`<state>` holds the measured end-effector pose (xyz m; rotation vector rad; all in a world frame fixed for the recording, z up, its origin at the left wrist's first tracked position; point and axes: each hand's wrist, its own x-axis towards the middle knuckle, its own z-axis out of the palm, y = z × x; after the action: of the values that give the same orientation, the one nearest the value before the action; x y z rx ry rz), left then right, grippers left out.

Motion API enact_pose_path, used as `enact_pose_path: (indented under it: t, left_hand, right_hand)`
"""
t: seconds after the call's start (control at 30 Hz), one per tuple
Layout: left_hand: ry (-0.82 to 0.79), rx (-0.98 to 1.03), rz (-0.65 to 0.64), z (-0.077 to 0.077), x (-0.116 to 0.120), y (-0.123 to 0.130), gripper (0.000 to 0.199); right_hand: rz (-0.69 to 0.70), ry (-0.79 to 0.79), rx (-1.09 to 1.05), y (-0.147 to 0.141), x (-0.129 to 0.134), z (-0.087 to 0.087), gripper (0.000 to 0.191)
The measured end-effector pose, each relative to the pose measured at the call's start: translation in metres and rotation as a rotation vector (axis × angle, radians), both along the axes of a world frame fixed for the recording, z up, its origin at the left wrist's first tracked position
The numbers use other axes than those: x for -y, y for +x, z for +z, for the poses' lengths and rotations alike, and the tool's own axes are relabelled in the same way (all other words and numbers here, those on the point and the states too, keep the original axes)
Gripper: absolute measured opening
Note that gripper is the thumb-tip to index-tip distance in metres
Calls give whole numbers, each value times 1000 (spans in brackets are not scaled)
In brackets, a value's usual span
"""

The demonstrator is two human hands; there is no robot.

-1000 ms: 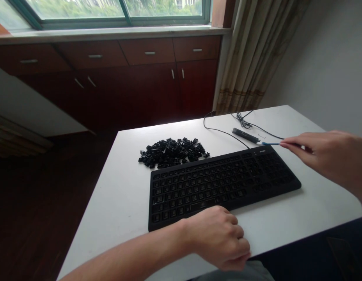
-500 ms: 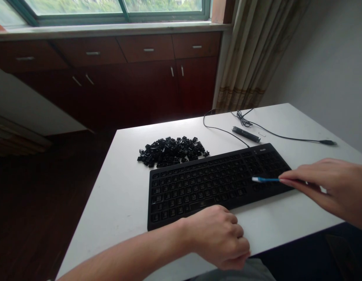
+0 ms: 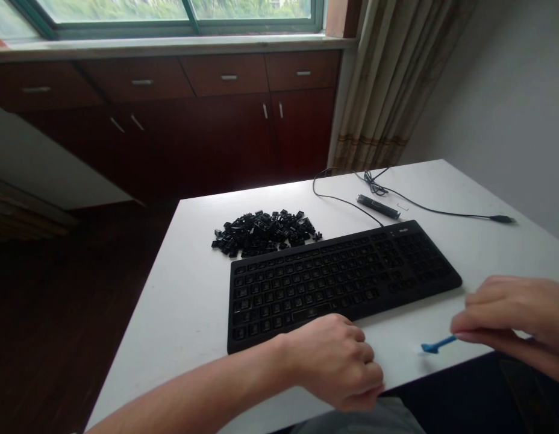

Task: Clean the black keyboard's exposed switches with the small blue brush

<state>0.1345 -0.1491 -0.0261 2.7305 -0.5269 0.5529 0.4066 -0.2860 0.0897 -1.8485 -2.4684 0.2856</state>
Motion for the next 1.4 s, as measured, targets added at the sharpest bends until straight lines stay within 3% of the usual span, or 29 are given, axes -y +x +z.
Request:
enact_pose_path:
  t: [0.2, 0.4, 0.57, 0.73, 0.9, 1.07, 1.23, 1.4]
  left_hand:
    - [-4, 11, 6, 0, 0, 0, 34]
    - [4, -5, 6, 1, 0, 0, 34]
    - [11, -18, 6, 0, 0, 0, 34]
    - [11, -27, -4, 1, 0, 0, 33]
    - [23, -35, 0, 1, 0, 1, 33]
    - [15, -23, -7, 1, 0, 1, 32]
    - [25, -48, -6, 1, 1, 1, 33]
    - [17, -11, 5, 0, 1, 0, 33]
  right_hand:
    - [-210, 332, 176, 6, -5, -5, 30]
    - [-57, 72, -17, -2, -7, -5, 33]
    - [-117, 228, -33, -10, -15, -3, 29]
    - [-17, -39, -123, -18, -15, -1, 28]
    - [-74, 195, -42, -20, -17, -4, 30]
    - [15, 39, -42, -15, -19, -4, 26]
    - [-29, 190, -25, -12, -18, -2, 28]
    - [-29, 10, -89, -16, -16, -2, 25]
